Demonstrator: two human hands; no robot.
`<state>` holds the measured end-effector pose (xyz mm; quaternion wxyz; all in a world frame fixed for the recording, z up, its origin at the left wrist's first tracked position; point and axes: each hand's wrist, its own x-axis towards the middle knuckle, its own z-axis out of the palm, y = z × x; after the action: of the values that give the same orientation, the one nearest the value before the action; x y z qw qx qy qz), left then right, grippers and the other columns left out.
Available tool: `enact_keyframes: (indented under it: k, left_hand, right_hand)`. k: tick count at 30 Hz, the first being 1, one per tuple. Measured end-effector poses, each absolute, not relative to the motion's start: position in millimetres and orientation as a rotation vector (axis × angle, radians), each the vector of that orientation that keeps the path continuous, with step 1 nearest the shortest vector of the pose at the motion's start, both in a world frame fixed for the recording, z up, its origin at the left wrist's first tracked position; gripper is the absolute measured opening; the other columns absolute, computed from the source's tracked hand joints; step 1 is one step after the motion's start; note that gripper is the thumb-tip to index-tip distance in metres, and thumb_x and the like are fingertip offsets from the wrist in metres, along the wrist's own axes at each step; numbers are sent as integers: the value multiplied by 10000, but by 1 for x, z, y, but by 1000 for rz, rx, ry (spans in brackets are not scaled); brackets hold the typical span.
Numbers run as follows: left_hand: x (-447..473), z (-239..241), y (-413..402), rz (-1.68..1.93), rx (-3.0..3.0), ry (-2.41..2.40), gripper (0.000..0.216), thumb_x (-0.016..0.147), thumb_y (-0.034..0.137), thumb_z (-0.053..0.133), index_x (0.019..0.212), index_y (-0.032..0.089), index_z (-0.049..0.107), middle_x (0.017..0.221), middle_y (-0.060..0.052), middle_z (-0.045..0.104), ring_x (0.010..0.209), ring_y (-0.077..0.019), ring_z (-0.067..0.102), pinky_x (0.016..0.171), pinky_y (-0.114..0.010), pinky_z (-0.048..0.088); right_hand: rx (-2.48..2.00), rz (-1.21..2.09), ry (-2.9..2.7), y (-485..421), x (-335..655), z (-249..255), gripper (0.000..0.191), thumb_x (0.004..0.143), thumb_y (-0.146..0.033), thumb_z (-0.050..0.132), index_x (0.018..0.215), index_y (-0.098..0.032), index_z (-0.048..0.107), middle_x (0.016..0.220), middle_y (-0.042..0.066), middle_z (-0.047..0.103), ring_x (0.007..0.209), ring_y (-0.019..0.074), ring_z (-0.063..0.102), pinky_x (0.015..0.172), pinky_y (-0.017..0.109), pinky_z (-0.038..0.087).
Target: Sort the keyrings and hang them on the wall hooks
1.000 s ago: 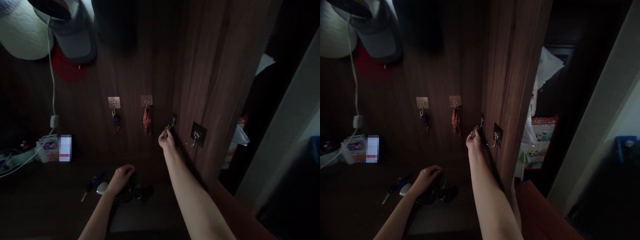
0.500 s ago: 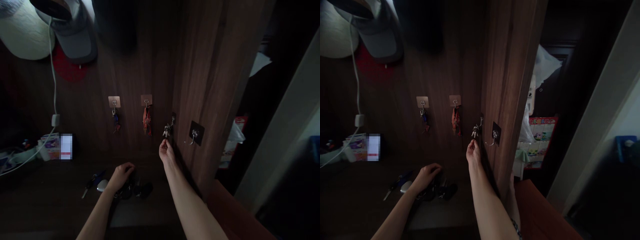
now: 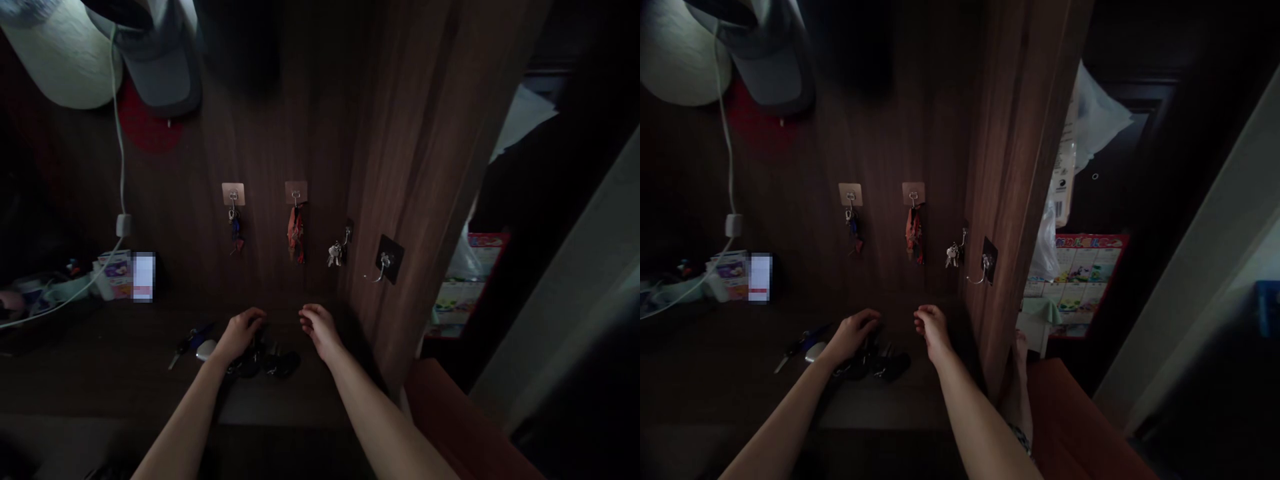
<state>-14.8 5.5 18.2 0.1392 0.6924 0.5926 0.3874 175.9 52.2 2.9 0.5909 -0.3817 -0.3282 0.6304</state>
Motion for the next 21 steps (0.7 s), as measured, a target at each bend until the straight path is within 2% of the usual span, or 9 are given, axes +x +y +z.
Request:
enact_keyframes:
  k: [5,13,21]
  left_hand:
    - [-16,20,2,1587,2046,1808,277,794,221,385,999,197,570,963,-47,631,903,-165,590,815,-283,450]
    - [-30,24,-14,2101,1864,2088,200,795,202,399,896,186,571,866,-44,614,838,-160,585,790,-276,452]
    - [-65,16,-36,2137,1394,2211,260,762,166,382,981,196,519,881,-23,635,755,-130,623,731,-256,471]
  right_hand:
    - [-866,1297,-965,43,172,0,111,539,-161,671,620,-161,595,533,-32,600,488,78,545,416,153,390]
    - [-835,1215,-989,38,168,-7,88,572,-171,661,635,-177,600,535,-46,578,499,80,538,432,162,387]
    - [-853,1182,-1016,41,167,-6,90,582,-178,661,651,-171,604,550,-39,576,519,87,540,438,165,389]
